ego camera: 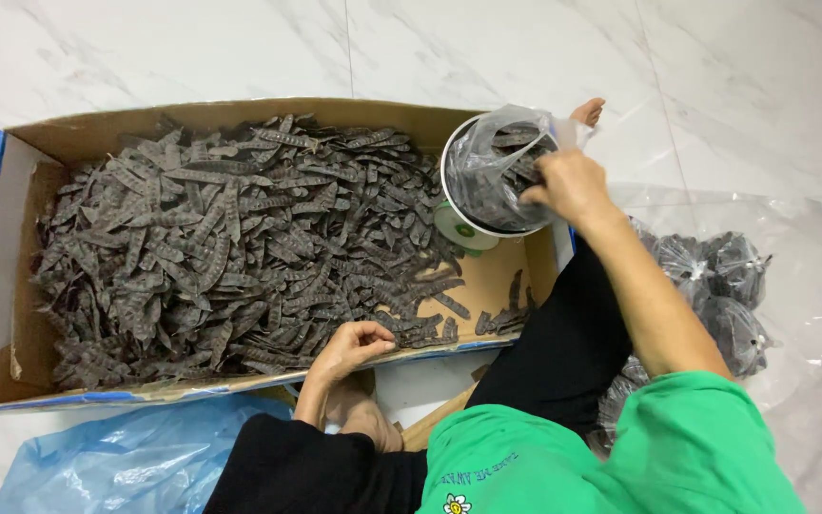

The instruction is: The person places several seed pods into a small clear plastic bag by hand.

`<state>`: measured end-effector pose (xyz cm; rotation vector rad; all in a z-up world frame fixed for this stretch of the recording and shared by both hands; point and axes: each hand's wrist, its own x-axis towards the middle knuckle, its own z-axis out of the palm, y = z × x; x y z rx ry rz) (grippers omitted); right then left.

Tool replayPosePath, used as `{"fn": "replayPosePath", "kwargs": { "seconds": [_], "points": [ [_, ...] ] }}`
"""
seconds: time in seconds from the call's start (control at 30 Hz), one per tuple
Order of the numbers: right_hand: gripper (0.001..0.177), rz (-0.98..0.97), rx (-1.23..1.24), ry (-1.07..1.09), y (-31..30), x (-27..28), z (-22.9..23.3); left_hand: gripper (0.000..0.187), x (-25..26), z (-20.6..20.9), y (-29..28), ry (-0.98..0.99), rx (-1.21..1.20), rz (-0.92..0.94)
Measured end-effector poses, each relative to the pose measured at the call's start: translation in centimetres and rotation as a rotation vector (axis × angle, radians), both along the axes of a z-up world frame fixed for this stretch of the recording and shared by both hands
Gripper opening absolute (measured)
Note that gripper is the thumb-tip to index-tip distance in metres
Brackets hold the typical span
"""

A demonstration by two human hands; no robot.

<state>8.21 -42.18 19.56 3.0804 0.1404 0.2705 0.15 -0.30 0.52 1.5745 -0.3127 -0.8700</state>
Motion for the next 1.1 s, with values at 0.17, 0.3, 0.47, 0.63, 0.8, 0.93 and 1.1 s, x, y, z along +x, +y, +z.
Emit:
{"fn": "replayPosePath", "kwargs": {
  "seconds": [0.17, 0.3, 0.47, 0.63, 0.8, 0.93, 1.1],
  "points": [
    [0.036, -0.085, -0.045, 0.09, -0.7, 1.6, -1.9, 0.024, -0.2, 0.0, 0.2, 0.012, -0.023, 0.001],
    [0.016, -0.03, -0.002, -0.105, -1.7, 1.0, 0.0, 0.024, 0.0, -0.4, 0.2, -0.029, 0.023, -0.018],
    [0.031, -0.013, -0.104, -0.211, -0.7, 0.7, 3.0, 0.023, -0.1, -0.2, 0.2, -0.023, 0.023, 0.003],
    [0.051, -0.002, 0.087, -0.313, 0.5, -0.7, 4.7, 0.023, -0.1, 0.1, 0.2, -0.017, 0.02, -0.004],
    [0.012, 0.089, 0.294, -0.49, 1.5, -1.7, 3.5, 0.024, -0.1, 0.2, 0.1, -0.012, 0.011, -0.003],
    [0.006, 0.1, 0.376, -0.517, 1.9, -1.7, 3.0, 0.024, -0.2, 0.2, 0.3, -0.015, 0.021, -0.009],
    [0.015, 0.179, 0.285, -0.599, 2.4, -2.2, 3.4, 0.024, -0.1, 0.1, 0.2, -0.032, 0.008, -0.002]
  ]
}}
